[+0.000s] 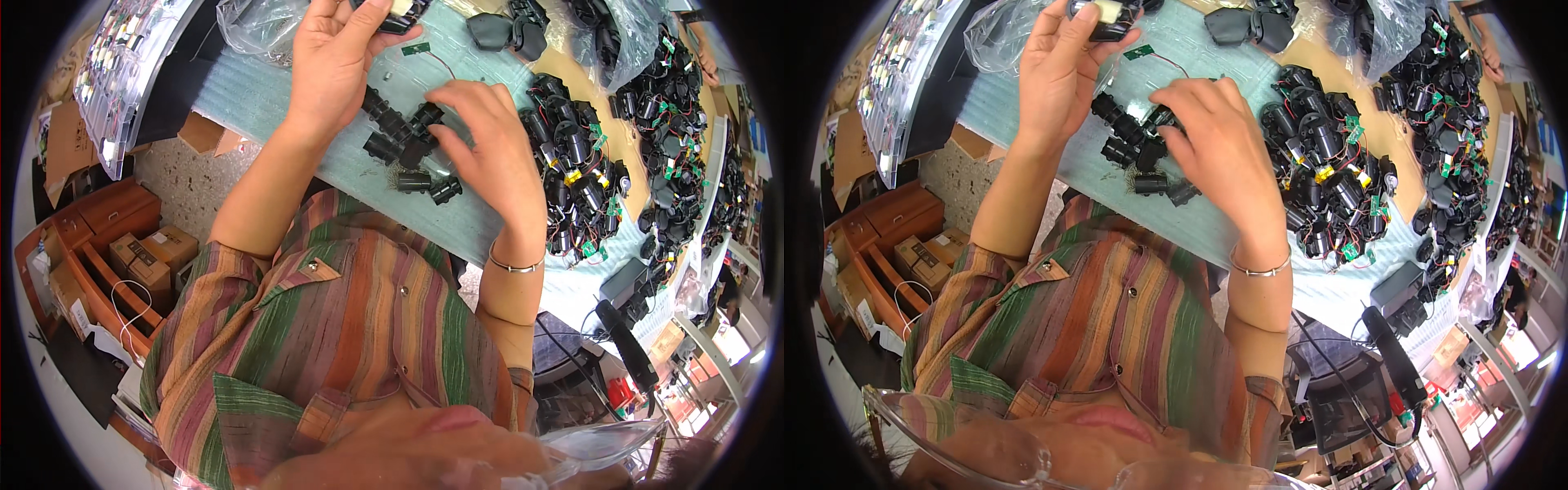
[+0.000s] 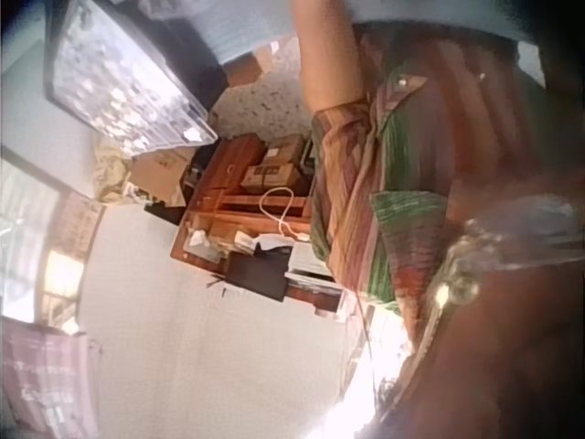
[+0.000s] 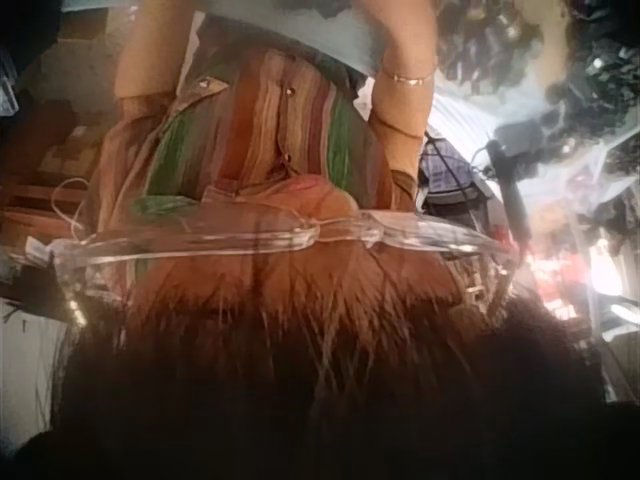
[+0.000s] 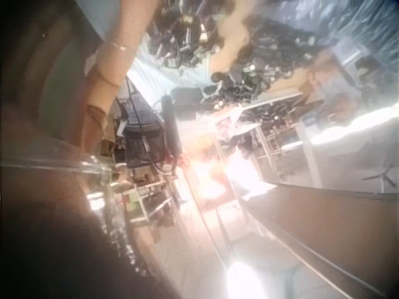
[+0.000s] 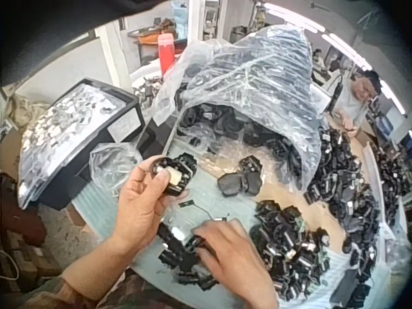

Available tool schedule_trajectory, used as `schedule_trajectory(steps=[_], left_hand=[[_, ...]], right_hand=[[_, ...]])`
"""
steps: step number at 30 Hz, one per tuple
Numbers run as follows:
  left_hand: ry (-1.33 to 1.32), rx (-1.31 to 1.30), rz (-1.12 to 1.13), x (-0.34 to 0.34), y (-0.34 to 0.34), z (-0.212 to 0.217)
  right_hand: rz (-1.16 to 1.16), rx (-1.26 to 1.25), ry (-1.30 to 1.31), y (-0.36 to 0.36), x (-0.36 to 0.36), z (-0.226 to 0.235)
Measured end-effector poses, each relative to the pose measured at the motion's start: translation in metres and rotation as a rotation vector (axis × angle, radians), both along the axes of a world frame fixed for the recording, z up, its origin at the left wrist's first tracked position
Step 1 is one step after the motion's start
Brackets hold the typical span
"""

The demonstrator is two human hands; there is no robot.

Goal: The person assembles small black cylindrical electronic components by hand. They pick up a housing, insert a white cylindrical insert, and attach a circuit board with wires, repeating this process for multiple units on a cluttered workbench.

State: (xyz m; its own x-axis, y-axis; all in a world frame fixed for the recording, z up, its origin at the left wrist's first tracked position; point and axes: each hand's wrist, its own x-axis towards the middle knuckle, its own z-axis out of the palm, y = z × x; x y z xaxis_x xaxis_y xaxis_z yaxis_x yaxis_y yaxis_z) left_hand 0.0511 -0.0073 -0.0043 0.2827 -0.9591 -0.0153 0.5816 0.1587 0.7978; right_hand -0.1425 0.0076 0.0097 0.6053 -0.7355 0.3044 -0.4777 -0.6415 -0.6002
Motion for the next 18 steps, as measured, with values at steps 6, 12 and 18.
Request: schedule_trajectory(steps=[6,12,18], left_hand=[[0.064,-0.02,-0.092,-0.001,0.002,0.012],[-0.189,-0.107,-0.099,-0.002,0.015,0.009],[-0.226,-0.057,-0.297,-0.022,0.034,0.02]], right_hand=[[0.024,0.052,0.078,0.004,0.012,-0.013],[-0.101,0.07,-0.226,-0.005,-0.004,-0.003],[-0.396,0.116,-0.765,0.003,0.002,0.01]])
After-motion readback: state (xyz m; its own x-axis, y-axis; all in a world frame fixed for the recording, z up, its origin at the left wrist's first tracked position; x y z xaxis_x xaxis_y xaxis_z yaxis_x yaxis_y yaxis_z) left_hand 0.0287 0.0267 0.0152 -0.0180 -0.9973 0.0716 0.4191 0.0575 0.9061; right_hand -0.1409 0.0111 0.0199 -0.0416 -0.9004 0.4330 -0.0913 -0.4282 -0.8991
